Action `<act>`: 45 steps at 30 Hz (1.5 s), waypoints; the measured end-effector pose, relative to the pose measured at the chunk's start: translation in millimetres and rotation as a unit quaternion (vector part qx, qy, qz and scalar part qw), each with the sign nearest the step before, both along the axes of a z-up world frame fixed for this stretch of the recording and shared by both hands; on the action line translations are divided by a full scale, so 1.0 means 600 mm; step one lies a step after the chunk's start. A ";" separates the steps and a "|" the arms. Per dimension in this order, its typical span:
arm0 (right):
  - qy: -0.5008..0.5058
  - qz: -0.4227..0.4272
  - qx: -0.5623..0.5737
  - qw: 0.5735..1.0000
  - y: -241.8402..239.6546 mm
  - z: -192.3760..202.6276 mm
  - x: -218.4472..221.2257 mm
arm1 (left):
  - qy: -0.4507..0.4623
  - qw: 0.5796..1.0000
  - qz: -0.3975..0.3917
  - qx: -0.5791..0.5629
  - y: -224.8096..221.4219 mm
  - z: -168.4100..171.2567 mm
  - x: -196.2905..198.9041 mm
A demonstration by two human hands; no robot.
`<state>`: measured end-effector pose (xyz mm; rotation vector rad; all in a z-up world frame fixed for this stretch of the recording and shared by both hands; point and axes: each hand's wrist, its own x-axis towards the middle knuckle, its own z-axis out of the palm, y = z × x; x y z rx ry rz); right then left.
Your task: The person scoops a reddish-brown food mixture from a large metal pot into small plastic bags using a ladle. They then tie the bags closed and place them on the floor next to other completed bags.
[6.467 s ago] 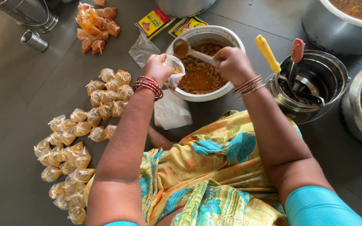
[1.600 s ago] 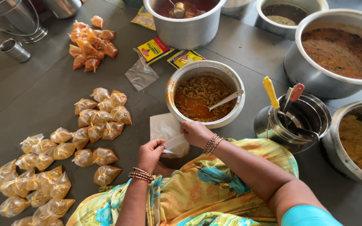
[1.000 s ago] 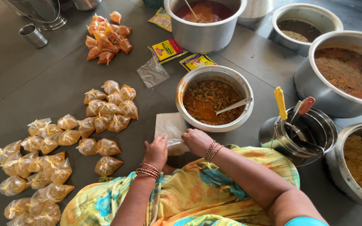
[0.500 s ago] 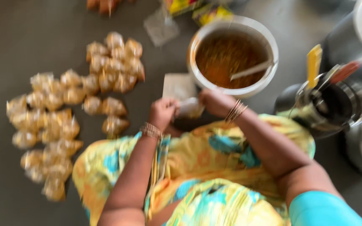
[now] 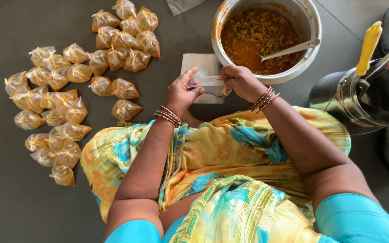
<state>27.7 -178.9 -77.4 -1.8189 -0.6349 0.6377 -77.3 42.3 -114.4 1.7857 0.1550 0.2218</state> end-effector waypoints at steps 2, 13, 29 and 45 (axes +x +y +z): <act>-0.073 0.025 -0.023 0.997 0.001 0.015 -0.004 | 0.067 0.995 0.018 -0.069 -0.007 0.006 0.004; -0.385 0.088 -0.317 0.862 0.012 0.043 -0.038 | -0.134 0.874 -0.058 0.463 0.011 0.078 -0.035; 0.064 0.152 -0.332 0.929 -0.008 0.111 -0.048 | 0.211 0.963 -0.164 -0.045 0.030 0.026 -0.061; 0.273 0.256 -0.233 0.898 0.023 0.032 -0.042 | 0.347 0.923 -0.137 -0.092 0.096 0.021 -0.074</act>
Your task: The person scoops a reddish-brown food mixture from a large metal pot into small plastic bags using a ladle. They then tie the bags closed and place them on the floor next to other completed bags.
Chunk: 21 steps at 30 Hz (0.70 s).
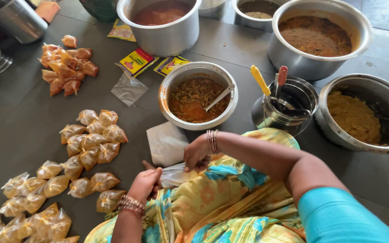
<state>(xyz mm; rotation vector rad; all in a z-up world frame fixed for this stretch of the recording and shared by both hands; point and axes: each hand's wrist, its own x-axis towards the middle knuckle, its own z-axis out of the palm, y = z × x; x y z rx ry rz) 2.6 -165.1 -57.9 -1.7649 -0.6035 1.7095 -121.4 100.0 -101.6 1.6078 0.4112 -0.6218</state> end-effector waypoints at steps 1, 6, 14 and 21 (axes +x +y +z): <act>0.042 -0.010 -0.022 0.999 0.006 -0.003 0.012 | 0.015 1.000 -0.019 0.012 0.002 -0.007 0.008; -0.513 -0.100 0.006 0.852 0.111 0.057 0.125 | -0.233 0.953 0.188 -0.038 -0.013 -0.012 0.120; -0.547 0.079 0.305 0.776 0.056 0.058 0.038 | -0.252 0.938 0.102 -0.213 0.040 -0.009 0.056; -0.718 -0.086 0.190 0.665 0.128 0.086 0.044 | -0.246 0.910 0.103 -0.317 0.089 -0.047 0.142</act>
